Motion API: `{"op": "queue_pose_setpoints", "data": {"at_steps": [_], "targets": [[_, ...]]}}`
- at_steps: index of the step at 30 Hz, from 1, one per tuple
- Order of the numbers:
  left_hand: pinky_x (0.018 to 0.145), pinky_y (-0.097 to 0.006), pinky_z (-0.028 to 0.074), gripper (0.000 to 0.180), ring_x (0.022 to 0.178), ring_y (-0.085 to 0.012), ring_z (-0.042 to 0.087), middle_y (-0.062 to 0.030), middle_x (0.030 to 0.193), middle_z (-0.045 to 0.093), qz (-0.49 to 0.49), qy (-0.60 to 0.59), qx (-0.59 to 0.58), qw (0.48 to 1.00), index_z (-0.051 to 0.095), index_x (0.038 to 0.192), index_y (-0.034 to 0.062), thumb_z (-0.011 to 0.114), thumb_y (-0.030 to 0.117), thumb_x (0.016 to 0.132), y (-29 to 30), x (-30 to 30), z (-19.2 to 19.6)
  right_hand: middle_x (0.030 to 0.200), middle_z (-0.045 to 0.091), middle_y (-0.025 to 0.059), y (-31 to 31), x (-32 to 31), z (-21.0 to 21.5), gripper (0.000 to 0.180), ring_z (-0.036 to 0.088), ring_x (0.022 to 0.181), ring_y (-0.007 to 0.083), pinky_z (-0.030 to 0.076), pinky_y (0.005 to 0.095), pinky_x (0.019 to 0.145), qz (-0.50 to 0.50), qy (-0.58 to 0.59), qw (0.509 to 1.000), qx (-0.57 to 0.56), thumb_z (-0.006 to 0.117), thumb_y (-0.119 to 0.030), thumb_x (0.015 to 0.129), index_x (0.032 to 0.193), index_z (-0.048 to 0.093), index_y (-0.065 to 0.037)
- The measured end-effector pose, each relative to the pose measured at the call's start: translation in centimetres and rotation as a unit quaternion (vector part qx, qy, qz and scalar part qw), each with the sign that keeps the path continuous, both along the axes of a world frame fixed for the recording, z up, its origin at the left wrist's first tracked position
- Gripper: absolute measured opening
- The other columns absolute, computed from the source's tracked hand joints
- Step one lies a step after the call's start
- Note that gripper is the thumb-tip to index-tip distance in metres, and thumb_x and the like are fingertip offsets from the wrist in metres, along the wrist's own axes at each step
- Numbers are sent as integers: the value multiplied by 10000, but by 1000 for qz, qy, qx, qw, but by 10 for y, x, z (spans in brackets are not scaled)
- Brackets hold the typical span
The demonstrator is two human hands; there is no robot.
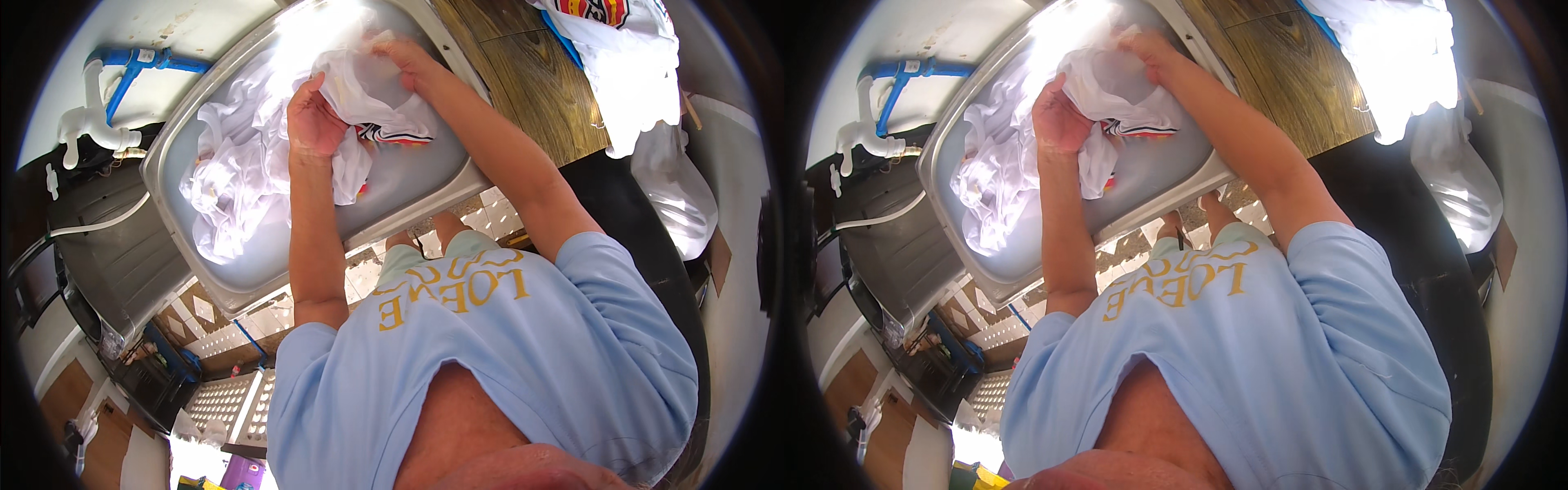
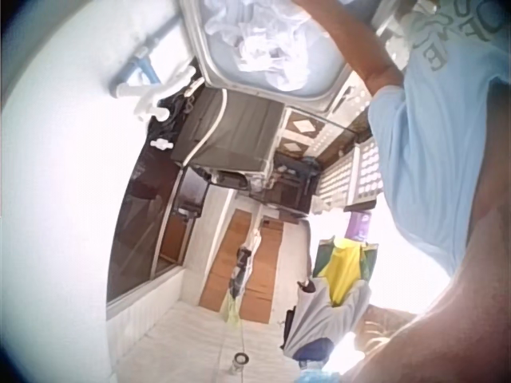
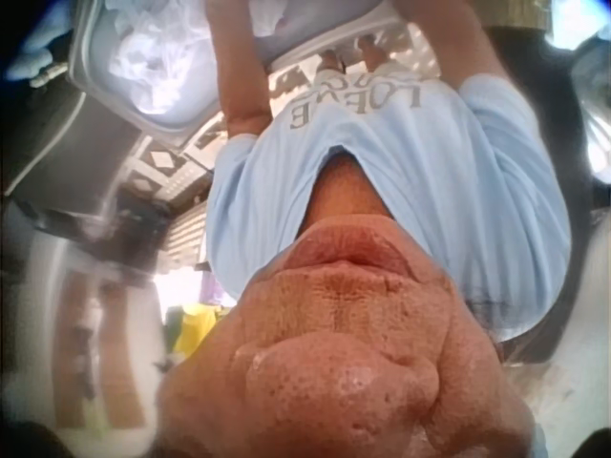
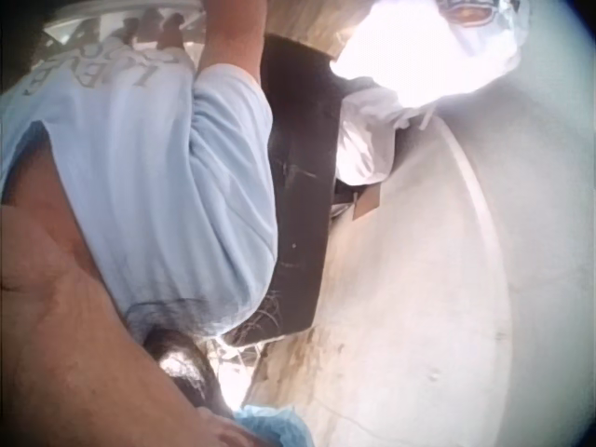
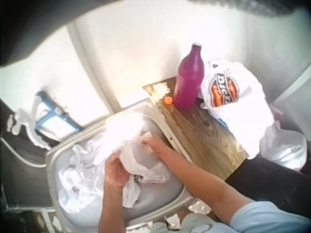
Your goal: The person hand-washes a white t-shirt in a basin, scrubbing the fabric against itself and using a bar of soap to clean specific areas.
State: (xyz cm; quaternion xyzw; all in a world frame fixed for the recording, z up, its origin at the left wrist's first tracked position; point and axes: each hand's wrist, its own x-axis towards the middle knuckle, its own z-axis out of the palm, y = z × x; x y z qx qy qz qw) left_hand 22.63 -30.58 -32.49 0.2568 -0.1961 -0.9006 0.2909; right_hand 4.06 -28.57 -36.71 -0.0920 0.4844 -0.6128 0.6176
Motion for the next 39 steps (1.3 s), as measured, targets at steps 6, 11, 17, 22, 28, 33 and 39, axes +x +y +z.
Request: {"op": "queue_pose_setpoints", "data": {"at_steps": [6,11,17,22,28,33,39], "targets": [[872,-387,502,412,1013,-246,615,-116,1165,605,45,-51,-45,997,497,1244,-6,526,237,914,3,-11,5,1022,615,120,6,4,55,260,596,870,221,506,373,785,59,-115,969,-211,562,-110,842,1097,594,-63],[836,-337,533,339,1007,-206,606,-89,1153,579,68,-12,-33,997,490,1236,47,518,204,937,16,-4,-4,1059,591,118,31,68,92,303,560,942,300,437,406,883,97,691,633,-335,609,-236,854,1131,582,-116],[1008,-381,423,353,1181,-238,490,-111,1295,483,85,44,43,995,452,1272,41,430,245,984,24,-23,9,1097,589,101,-1,48,69,366,552,1051,264,404,440,931,164,755,601,-206,547,-428,873,1112,607,-158],[1001,-423,420,369,1167,-261,503,-122,1278,503,104,135,83,982,437,1282,-2,399,211,983,22,-19,-6,1006,612,122,15,68,51,336,581,985,317,456,451,842,37,786,569,-240,540,-391,862,1070,634,-145],[975,-420,446,366,1157,-262,522,-120,1260,518,71,79,100,989,448,1268,18,343,234,992,26,-22,-1,1022,618,132,0,35,59,323,588,999,315,462,397,849,86,744,636,-185,547,-357,878,1090,628,-126],[960,-417,455,355,1131,-254,538,-109,1239,531,80,56,59,993,455,1269,53,340,251,997,31,-22,6,1032,620,142,12,56,60,276,587,936,313,463,372,811,54,744,638,-190,567,-274,878,1077,606,-86],[938,-399,463,360,1101,-230,551,-91,1218,547,63,9,46,997,473,1255,51,382,288,999,29,-23,0,1025,610,101,7,48,54,235,558,934,271,431,359,839,99,419,891,-145,590,-227,861,1066,588,-110]]}}
